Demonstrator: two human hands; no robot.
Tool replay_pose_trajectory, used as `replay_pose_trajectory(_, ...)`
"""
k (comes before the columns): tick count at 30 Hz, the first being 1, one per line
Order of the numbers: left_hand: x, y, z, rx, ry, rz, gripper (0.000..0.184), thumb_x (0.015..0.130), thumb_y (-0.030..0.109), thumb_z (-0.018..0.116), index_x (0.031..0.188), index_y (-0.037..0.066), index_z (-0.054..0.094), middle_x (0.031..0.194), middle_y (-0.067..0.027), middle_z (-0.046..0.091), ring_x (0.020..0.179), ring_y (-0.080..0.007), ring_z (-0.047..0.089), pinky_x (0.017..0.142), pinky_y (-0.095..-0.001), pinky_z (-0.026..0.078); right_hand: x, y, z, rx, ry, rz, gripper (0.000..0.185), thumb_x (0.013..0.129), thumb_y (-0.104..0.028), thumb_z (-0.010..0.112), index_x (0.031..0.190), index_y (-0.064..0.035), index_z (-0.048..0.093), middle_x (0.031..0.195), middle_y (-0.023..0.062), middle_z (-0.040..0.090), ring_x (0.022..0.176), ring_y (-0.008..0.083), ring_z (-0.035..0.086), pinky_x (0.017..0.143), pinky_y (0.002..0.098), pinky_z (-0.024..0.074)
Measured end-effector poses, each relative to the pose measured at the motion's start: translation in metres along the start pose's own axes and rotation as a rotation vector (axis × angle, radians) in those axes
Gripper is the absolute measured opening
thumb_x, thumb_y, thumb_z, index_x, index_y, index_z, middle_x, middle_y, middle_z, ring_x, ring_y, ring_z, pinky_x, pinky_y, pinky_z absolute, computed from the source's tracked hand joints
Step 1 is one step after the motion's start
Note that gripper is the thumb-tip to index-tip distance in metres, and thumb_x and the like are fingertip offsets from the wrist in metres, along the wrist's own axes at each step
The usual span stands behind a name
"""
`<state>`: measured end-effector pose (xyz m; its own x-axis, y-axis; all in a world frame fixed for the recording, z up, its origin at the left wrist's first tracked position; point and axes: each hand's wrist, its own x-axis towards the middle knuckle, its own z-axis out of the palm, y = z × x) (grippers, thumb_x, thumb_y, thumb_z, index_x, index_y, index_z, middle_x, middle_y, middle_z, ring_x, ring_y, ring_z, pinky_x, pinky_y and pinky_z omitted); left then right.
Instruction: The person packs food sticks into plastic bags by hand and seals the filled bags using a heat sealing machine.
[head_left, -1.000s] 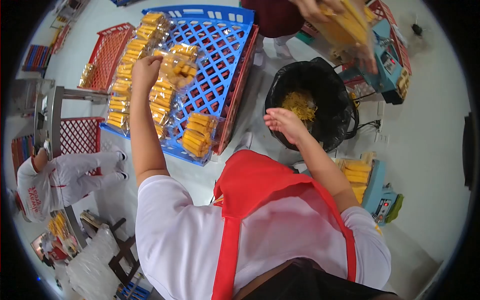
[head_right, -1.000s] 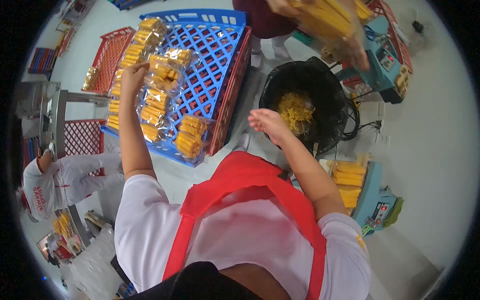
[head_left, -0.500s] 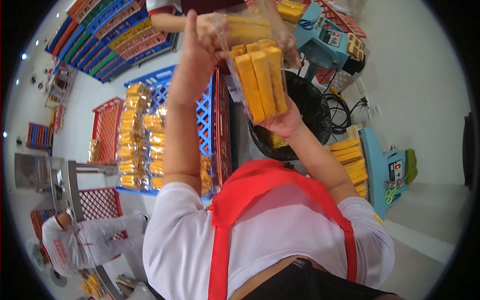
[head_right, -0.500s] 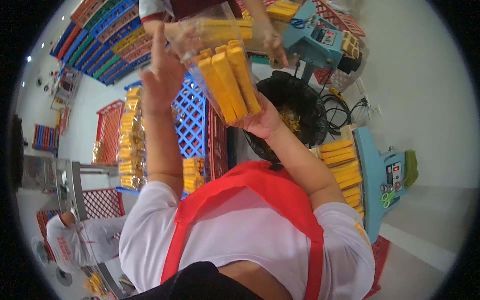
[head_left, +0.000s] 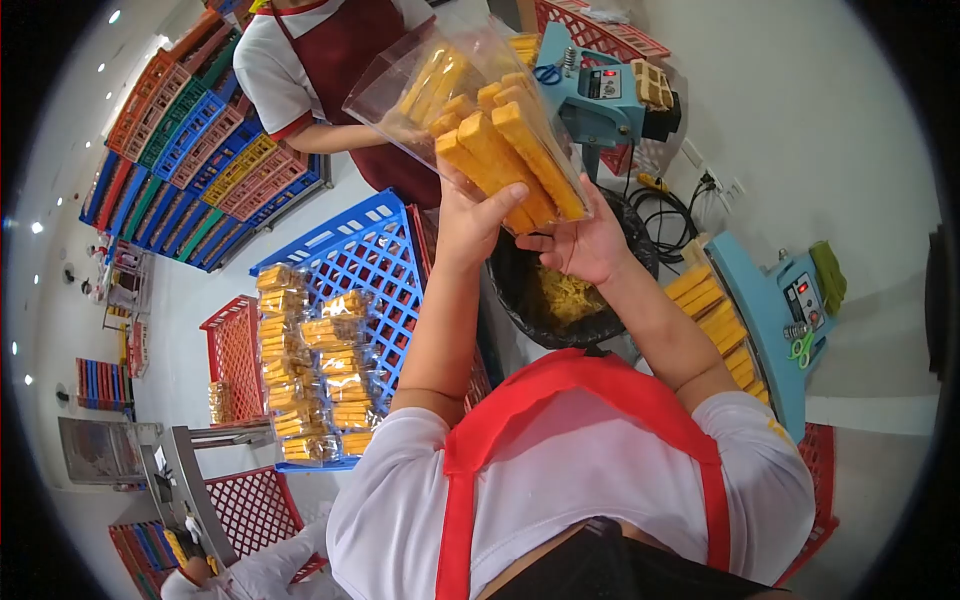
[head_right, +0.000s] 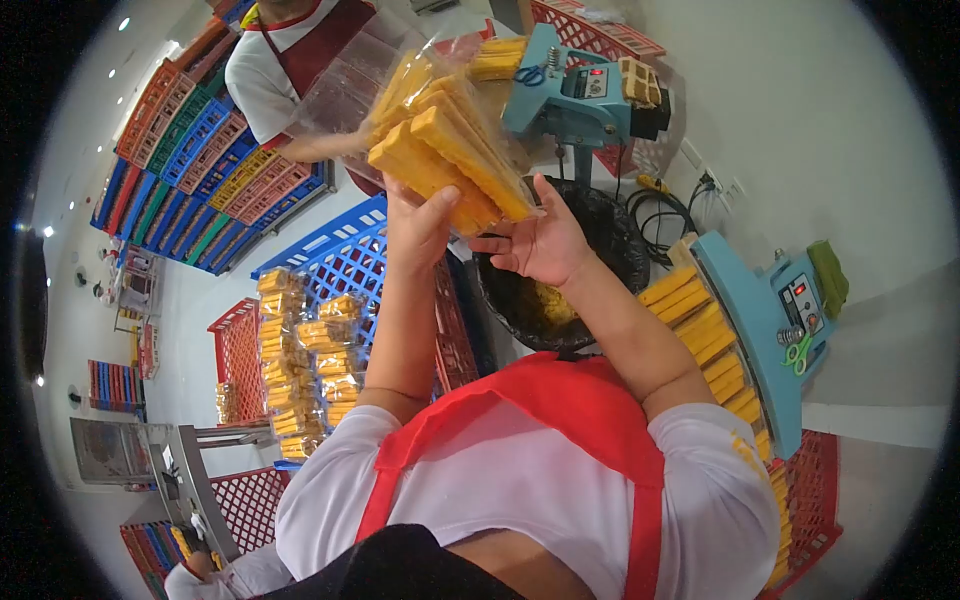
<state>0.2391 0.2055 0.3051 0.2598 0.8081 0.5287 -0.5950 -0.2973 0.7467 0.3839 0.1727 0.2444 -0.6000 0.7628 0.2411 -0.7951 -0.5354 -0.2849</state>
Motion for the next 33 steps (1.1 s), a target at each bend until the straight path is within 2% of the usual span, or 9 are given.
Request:
replay_pose_trajectory(3, 0.001, -0.007, -0.003, -0.123, -0.055, -0.132, 0.08, 0.065, 0.006, 0.068, 0.127, 0.007, 0.019, 0.12, -0.0092, 0.038, 0.111, -0.0217, 0.039, 0.093, -0.0347, 0.032, -0.003, -0.011, 0.003, -0.026, -0.023, 0.003, 0.057, 0.083, -0.048, 0.036, 0.12, -0.0051, 0.038, 0.111, 0.0172, 0.049, 0.096, 0.0329, 0.052, 0.072, 0.0372, 0.0489)
replay_pose_trajectory(6, 0.01, -0.01, 0.0, 0.017, -0.053, -0.058, 0.081, 0.067, 0.011, 0.067, 0.129, 0.006, 0.017, 0.123, -0.0092, 0.036, 0.113, -0.0213, 0.037, 0.095, -0.0341, 0.028, -0.006, -0.018, 0.009, -0.26, 0.115, -0.139, 0.05, 0.084, -0.041, 0.04, 0.119, -0.006, 0.038, 0.112, 0.0135, 0.049, 0.097, 0.0285, 0.052, 0.075, 0.0355, 0.0476)
replay_pose_trajectory(9, 0.012, -0.016, -0.001, -0.247, -0.087, -0.049, 0.082, 0.068, 0.012, 0.066, 0.13, 0.005, 0.013, 0.124, -0.0088, 0.034, 0.114, -0.0212, 0.035, 0.096, -0.0338, 0.026, -0.002, -0.019, 0.021, -0.378, 0.256, -0.367, 0.043, 0.084, -0.031, 0.044, 0.119, -0.0071, 0.036, 0.111, 0.0082, 0.05, 0.098, 0.0218, 0.052, 0.077, 0.0334, 0.0452)
replay_pose_trajectory(12, 0.008, -0.011, 0.001, -0.1, -0.031, -0.224, 0.087, 0.068, 0.007, 0.063, 0.132, 0.006, 0.005, 0.121, -0.0086, 0.036, 0.112, -0.0206, 0.037, 0.095, -0.0342, 0.028, -0.003, -0.022, 0.02, -0.504, 0.31, -0.425, 0.04, 0.084, -0.023, 0.046, 0.12, -0.0083, 0.035, 0.108, 0.0043, 0.049, 0.098, 0.0166, 0.051, 0.079, 0.033, 0.043)
replay_pose_trajectory(15, 0.012, -0.013, 0.007, -0.042, 0.056, -0.155, 0.09, 0.067, 0.002, 0.06, 0.132, 0.008, -0.002, 0.116, -0.0086, 0.038, 0.108, -0.02, 0.039, 0.093, -0.034, 0.03, -0.001, -0.02, 0.017, -0.472, 0.326, -0.452, 0.038, 0.085, -0.022, 0.045, 0.119, -0.0088, 0.035, 0.106, 0.0032, 0.05, 0.097, 0.0157, 0.051, 0.077, 0.0334, 0.0434)
replay_pose_trajectory(22, 0.006, -0.015, 0.005, -0.041, 0.027, -0.141, 0.09, 0.066, -0.001, 0.059, 0.132, 0.009, -0.003, 0.114, -0.0087, 0.04, 0.105, -0.0199, 0.042, 0.091, -0.0336, 0.032, -0.01, -0.018, 0.0, -0.394, 0.28, -0.277, 0.052, 0.086, -0.042, 0.032, 0.124, -0.0071, 0.032, 0.114, 0.0072, 0.048, 0.1, 0.0191, 0.051, 0.078, 0.0319, 0.0453)
replay_pose_trajectory(24, 0.005, -0.011, 0.005, -0.049, -0.019, -0.186, 0.09, 0.066, -0.002, 0.059, 0.132, 0.008, -0.002, 0.115, -0.0084, 0.04, 0.106, -0.0193, 0.041, 0.091, -0.0333, 0.033, -0.011, -0.017, 0.004, -0.228, 0.137, -0.085, 0.054, 0.086, -0.046, 0.028, 0.123, -0.0067, 0.034, 0.115, 0.0097, 0.048, 0.096, 0.0219, 0.053, 0.074, 0.0344, 0.0474)
replay_pose_trajectory(31, 0.004, -0.019, -0.01, 0.012, -0.099, -0.224, 0.073, 0.072, 0.011, 0.063, 0.129, 0.007, 0.018, 0.119, -0.0074, 0.04, 0.109, -0.0197, 0.04, 0.091, -0.0334, 0.033, -0.007, -0.017, 0.009, -0.282, 0.19, -0.196, 0.052, 0.086, -0.044, 0.03, 0.123, -0.0071, 0.034, 0.115, 0.0107, 0.047, 0.098, 0.0246, 0.052, 0.075, 0.0382, 0.0466)
replay_pose_trajectory(33, -0.001, -0.022, -0.005, -0.366, 0.04, -0.243, 0.065, 0.073, 0.024, 0.065, 0.125, 0.007, 0.029, 0.12, -0.0064, 0.042, 0.111, -0.0212, 0.04, 0.093, -0.0357, 0.032, -0.004, -0.009, 0.022, -0.562, 0.32, -0.392, 0.053, 0.086, -0.046, 0.033, 0.122, -0.0082, 0.035, 0.116, 0.0109, 0.047, 0.102, 0.0237, 0.049, 0.079, 0.0379, 0.0441)
